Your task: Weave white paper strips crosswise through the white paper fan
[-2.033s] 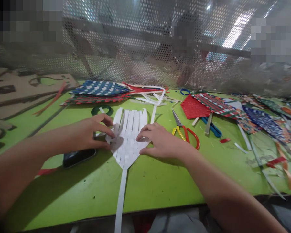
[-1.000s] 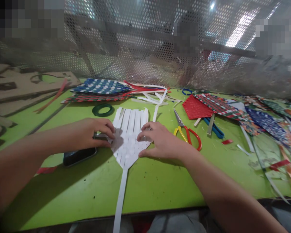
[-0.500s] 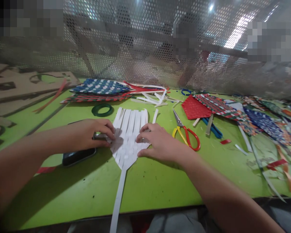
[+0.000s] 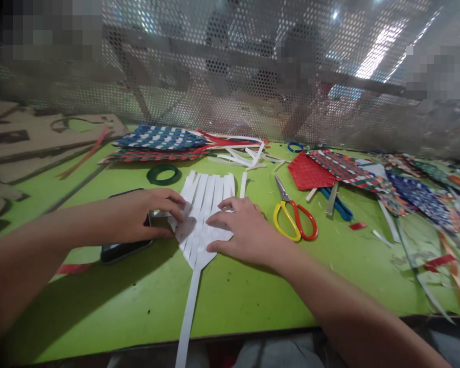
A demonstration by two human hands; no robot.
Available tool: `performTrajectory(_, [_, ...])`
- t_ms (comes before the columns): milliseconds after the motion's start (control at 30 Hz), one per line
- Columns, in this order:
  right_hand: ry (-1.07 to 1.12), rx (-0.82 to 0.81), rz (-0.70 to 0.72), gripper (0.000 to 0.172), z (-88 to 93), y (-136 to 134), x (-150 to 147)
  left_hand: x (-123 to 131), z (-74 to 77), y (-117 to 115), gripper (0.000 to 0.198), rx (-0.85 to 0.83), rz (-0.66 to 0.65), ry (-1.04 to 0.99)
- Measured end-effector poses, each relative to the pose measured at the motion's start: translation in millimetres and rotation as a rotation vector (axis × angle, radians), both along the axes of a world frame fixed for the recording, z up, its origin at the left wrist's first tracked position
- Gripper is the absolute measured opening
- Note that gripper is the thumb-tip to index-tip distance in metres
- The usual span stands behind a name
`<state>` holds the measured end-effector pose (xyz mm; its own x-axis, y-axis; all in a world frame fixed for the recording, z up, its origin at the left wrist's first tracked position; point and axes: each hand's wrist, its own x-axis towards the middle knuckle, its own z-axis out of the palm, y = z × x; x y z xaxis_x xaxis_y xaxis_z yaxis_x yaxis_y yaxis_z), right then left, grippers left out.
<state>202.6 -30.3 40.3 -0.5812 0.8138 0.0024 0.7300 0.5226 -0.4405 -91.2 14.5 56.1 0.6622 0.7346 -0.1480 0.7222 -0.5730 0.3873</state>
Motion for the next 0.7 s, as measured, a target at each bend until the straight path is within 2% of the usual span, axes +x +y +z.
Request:
performTrajectory(167, [-0.052, 0.014, 0.029, 0.051, -0.5, -2, -7, 2, -2.0, -4, 0.023, 0.028, -0.013, 0.048])
performTrajectory(367, [-0.11, 0.004, 0.092, 0.056, 6.1, 1, -13, 7, -0.5, -9, 0.024, -0.031, -0.014, 0.031])
performTrajectory(533, [-0.174, -0.01, 0.119, 0.059, 7.2, 3, -13, 6, -4.1, -10, 0.039, 0.004, -0.012, 0.042])
performTrajectory(700, [-0.196, -0.013, 0.16, 0.053, 10.8, 3, -12, 3, -7.4, -8, 0.041, -0.019, -0.007, 0.09])
